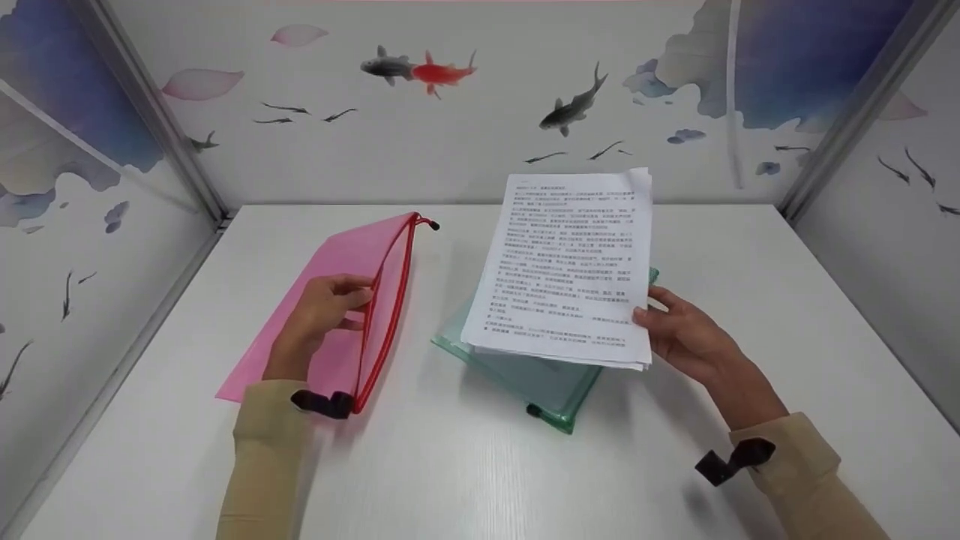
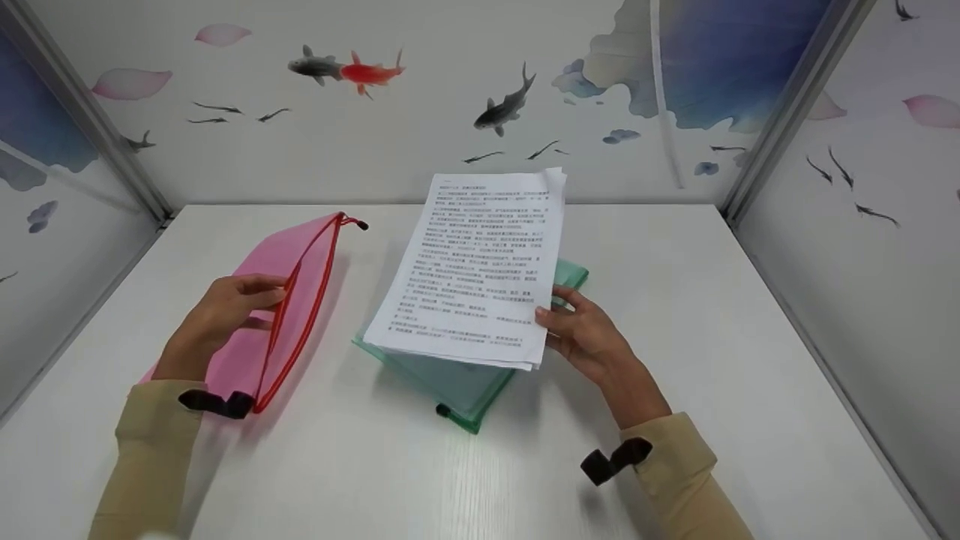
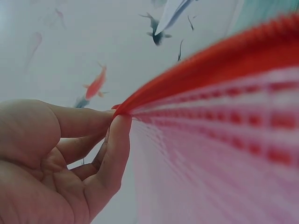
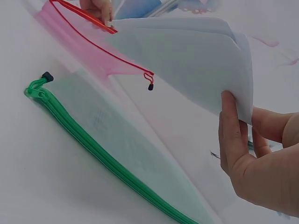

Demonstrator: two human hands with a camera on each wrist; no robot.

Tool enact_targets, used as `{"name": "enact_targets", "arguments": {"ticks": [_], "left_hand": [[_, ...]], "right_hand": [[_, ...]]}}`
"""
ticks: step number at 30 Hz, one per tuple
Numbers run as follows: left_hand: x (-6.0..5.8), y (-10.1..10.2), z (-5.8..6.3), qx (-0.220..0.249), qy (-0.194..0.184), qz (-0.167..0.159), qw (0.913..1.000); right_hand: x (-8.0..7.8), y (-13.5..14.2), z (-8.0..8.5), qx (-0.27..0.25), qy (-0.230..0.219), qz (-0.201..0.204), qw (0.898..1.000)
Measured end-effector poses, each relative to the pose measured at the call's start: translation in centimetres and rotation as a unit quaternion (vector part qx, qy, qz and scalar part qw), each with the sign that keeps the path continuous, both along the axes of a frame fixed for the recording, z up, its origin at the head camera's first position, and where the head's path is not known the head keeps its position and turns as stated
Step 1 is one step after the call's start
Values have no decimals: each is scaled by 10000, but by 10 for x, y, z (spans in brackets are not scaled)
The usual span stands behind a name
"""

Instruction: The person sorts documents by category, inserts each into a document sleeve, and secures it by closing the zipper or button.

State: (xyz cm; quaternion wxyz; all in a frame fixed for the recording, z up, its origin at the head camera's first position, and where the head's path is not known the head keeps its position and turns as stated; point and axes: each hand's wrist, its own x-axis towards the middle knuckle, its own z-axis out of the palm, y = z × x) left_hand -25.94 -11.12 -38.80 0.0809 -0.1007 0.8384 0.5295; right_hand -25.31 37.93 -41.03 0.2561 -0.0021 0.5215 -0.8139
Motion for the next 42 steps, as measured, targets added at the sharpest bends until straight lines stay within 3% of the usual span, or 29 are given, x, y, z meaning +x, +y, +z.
{"name": "enact_targets", "arguments": {"ticks": [12, 18, 27, 42], "left_hand": [[-57, 38, -20, 487, -134, -381, 9980], [-56, 40, -18, 535, 83, -366, 9979], [-55, 42, -21, 474, 346, -372, 9976], [-81, 72, -11, 609, 356, -711, 9950]], "right_hand": [[3, -3, 5, 614, 79, -245, 9978], [3, -16, 3, 819, 92, -165, 9965], [4, -32, -5, 712, 7, -41, 9975], [7, -32, -2, 776, 146, -30, 9969]]}}
